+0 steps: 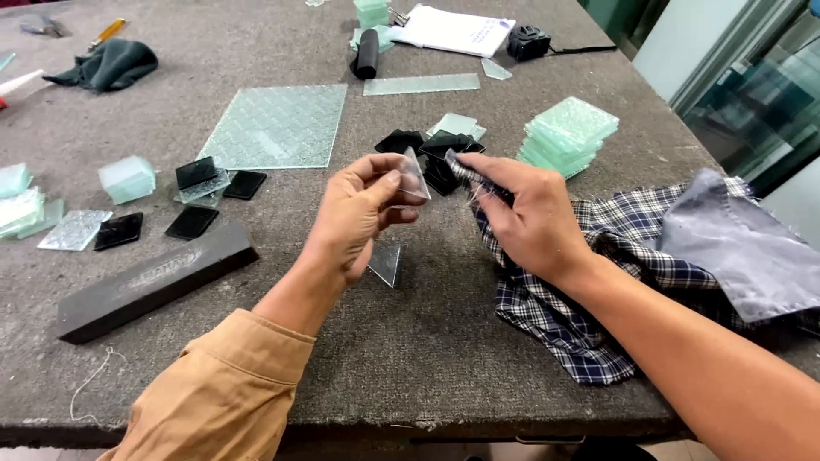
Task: The person picks up small square glass tiles and rubs their edges on a rectangular sharpening stone. They wipe the tiles with a cloth and repeat the process on multiple tiles, stacking finished pieces on the table.
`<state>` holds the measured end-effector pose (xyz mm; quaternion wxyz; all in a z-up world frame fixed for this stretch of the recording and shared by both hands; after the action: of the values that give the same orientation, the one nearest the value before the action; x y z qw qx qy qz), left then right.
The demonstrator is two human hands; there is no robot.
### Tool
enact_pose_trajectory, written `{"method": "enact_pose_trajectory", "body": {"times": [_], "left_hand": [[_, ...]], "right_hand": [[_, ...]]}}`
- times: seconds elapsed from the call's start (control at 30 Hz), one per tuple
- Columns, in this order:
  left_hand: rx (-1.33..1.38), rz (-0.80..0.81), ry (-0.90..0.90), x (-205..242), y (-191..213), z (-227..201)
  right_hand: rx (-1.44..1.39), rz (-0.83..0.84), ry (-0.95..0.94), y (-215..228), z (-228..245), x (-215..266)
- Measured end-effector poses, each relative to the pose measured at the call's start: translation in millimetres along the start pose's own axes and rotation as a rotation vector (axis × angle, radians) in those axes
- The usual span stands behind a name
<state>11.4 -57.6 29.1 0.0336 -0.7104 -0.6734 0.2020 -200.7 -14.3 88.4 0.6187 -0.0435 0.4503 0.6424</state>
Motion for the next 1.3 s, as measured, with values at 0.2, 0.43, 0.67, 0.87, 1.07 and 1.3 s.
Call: {"method": "enact_pose_trajectory", "body": {"times": [0.2, 0.43, 0.67, 0.87, 1.07, 1.3], "left_hand": [[0.056, 0.04, 0.023, -1.9, -10.4, 26.4], [0.075, 0.029, 0.06, 6.3, -18.1, 15.4], [0.226, 0.143, 0.23, 14.3, -25.9, 15.2], [0.223, 0.107, 0.158, 8.8, -16.0, 22.3], [0.063, 0.124, 0.16, 6.6, -17.7, 18.7], [-0.411, 0.008, -0.127, -16.3, 32.1, -46.7]], "right_hand": [[0.014, 0.164, 0.076, -34.1, 1.8, 11.8], [0.127, 0.143, 0.126, -35.7, -8.3, 13.2], [0.151, 0.111, 0.114, -28.1, -3.9, 7.4], [0.385, 0.196, 0.234, -34.0, 14.6, 14.6], [0.609, 0.181, 0.297, -37.2, 27.0, 20.6], [0.513, 0.16, 0.215, -40.4, -3.1, 23.6]]}}
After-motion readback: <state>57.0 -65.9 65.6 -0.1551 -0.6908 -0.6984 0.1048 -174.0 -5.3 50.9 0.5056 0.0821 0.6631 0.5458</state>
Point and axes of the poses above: each hand's wrist, its own x-axis away from the middle knuckle, its own y-axis out of the back of the hand, z = x × y, the point moved 7 cm from there along -x, towards the middle knuckle, and after that the axes turned 7 degrees about -y, right-handed, at the moved point
